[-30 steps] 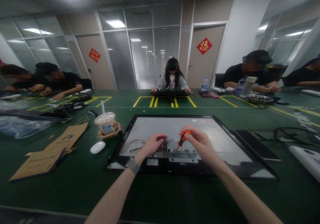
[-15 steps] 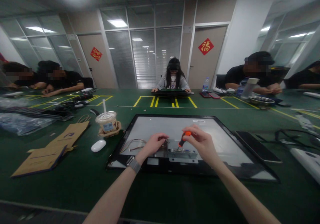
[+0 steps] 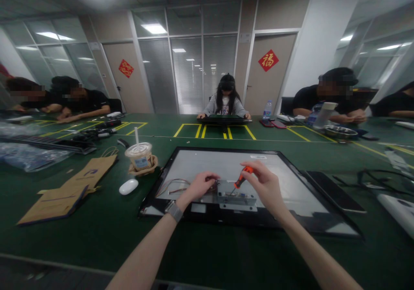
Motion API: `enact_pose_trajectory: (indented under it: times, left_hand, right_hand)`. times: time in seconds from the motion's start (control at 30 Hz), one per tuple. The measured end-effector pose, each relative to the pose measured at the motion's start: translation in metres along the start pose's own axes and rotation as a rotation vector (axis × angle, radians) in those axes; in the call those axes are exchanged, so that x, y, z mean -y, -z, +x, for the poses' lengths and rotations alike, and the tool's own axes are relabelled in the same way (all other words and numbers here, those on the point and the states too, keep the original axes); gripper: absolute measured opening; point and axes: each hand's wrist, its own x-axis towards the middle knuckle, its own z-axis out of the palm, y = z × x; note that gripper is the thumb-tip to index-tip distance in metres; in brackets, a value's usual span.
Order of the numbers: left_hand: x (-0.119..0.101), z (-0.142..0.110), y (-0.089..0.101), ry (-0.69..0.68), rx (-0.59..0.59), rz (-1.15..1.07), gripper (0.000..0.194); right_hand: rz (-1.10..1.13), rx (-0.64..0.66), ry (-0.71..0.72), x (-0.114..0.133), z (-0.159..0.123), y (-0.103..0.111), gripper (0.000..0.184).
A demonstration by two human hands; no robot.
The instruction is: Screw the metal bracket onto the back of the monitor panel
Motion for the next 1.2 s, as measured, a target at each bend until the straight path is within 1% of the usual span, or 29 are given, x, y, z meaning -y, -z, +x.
enact_pose_trajectory:
  times: [0.1,0.2,0.27,0.37,0.43,0.5,0.63,0.7,0.8,0.83,0.9,1.0,1.07,1.2]
  left_hand:
    - [0.005,0.001,0.0,-0.002,0.009,-0.031,0.031]
    - [0.01,0.0,-0.002,-0.027,0.013,-0.02,0.034]
    - [0.013,0.0,-0.002,-0.048,0.038,-0.033,0.037]
    - [0.013,0.0,-0.003,-0.063,0.067,-0.063,0.038]
    - [0.013,0.0,-0.002,-0.056,0.073,-0.071,0.037]
    - [0.011,-0.001,-0.001,-0.051,0.072,-0.063,0.038]
    - [0.007,-0.003,0.0,-0.046,0.075,-0.039,0.04]
    - [0.006,-0.004,0.0,-0.05,0.077,-0.037,0.039]
    - [0.005,-0.004,0.001,-0.066,0.082,-0.029,0.038]
    - [0.005,-0.005,0.001,-0.069,0.084,-0.027,0.038]
    - [0.005,-0.005,0.001,-0.063,0.085,-0.028,0.04]
    - [0.005,-0.005,0.001,-0.058,0.087,-0.022,0.046]
    - [0.005,-0.006,0.001,-0.07,0.1,-0.015,0.052]
    - [0.005,-0.008,0.003,-0.103,0.126,0.042,0.069]
  right_hand:
    - [0.078,0.069,-0.032,0.005,-0.002,0.0,0.027]
    - [0.184,0.146,-0.083,0.005,-0.003,-0.001,0.034]
    - [0.179,0.117,-0.073,0.002,-0.003,-0.002,0.031]
    - [0.103,0.014,-0.027,-0.001,-0.003,-0.003,0.023]
    - [0.07,-0.013,-0.015,-0.001,-0.002,-0.002,0.023]
    - [0.08,0.013,-0.023,0.001,-0.003,-0.001,0.027]
    - [0.143,0.106,-0.067,-0.001,-0.004,0.001,0.033]
    - [0.134,0.083,-0.057,-0.003,-0.004,0.0,0.03]
    - [0.096,0.004,-0.007,-0.003,-0.004,0.0,0.019]
    - [0.086,-0.005,0.004,-0.001,-0.004,0.0,0.017]
    - [0.085,0.024,0.005,0.003,-0.004,0.001,0.021]
    - [0.175,0.137,-0.051,0.006,-0.005,0.003,0.03]
    - [0.244,0.161,-0.081,0.005,-0.005,0.002,0.03]
    - [0.241,0.083,-0.053,0.001,-0.004,0.0,0.017]
